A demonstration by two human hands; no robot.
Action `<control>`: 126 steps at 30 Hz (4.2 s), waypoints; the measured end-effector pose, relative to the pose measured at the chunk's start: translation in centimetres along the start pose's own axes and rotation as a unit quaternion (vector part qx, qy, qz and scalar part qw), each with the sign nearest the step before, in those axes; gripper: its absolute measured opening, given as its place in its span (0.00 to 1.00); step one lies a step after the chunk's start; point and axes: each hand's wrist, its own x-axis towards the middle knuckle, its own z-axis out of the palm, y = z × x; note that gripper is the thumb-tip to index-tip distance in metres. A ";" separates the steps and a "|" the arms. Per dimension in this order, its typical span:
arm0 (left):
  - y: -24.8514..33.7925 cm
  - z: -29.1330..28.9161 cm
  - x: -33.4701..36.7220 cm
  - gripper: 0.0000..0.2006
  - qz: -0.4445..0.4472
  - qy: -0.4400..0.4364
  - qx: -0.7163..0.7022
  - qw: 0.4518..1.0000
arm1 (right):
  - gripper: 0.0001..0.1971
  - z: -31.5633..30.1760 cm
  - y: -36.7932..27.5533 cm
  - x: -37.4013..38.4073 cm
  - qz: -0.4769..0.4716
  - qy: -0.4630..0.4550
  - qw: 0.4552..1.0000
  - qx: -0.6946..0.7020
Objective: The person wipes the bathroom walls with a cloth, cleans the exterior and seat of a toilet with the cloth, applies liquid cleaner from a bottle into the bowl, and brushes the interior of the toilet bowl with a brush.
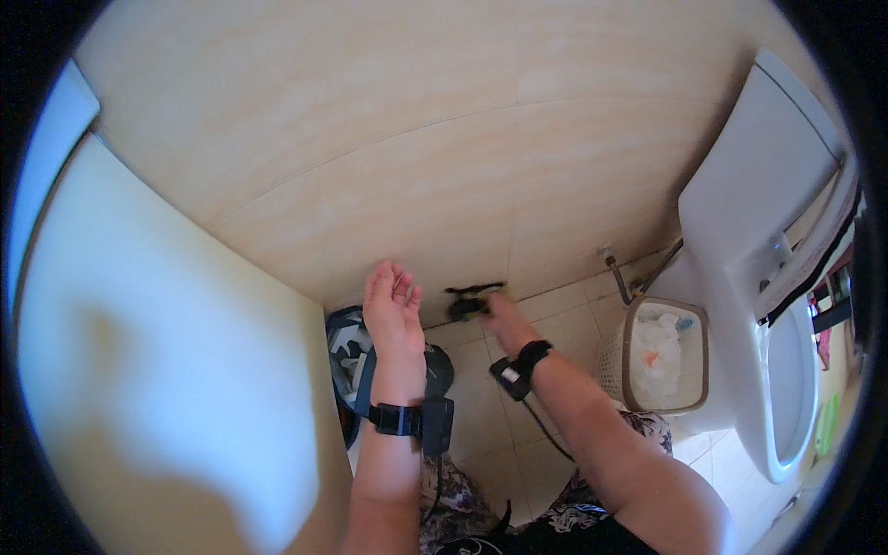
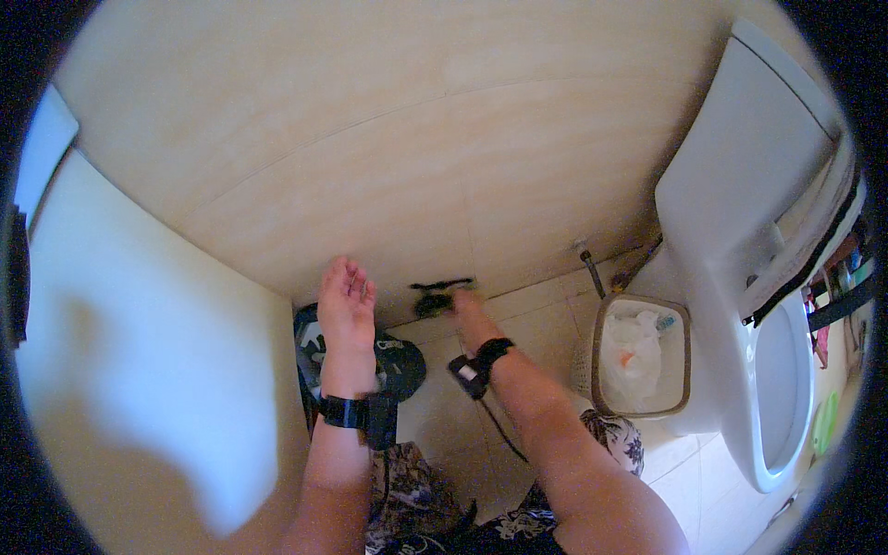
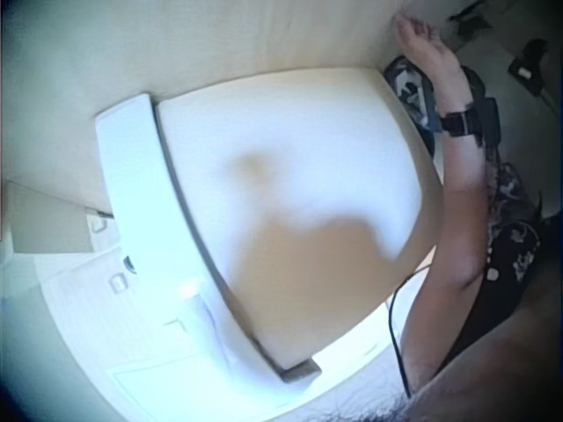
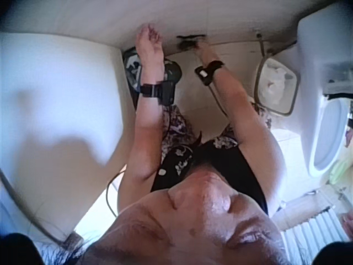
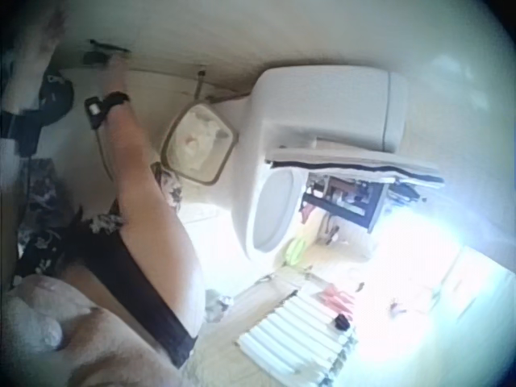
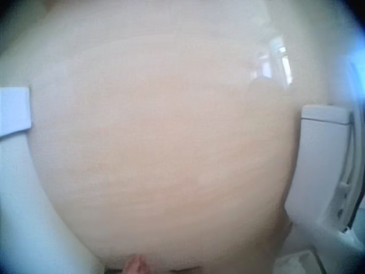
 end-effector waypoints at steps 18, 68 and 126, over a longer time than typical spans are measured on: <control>-1.6 3.0 -1.9 0.06 -0.003 -0.080 0.005 0.997 | 0.20 -36.1 -16.2 -2.9 -0.156 0.702 0.694 0.040; -13.4 11.3 -10.5 0.18 -0.138 -0.152 0.194 0.959 | 0.37 -23.8 1.4 -12.4 -0.041 -0.051 0.718 0.693; -24.0 30.1 -46.1 0.19 0.146 -0.640 0.620 0.430 | 0.33 -33.4 14.9 -62.8 0.640 0.458 0.541 0.297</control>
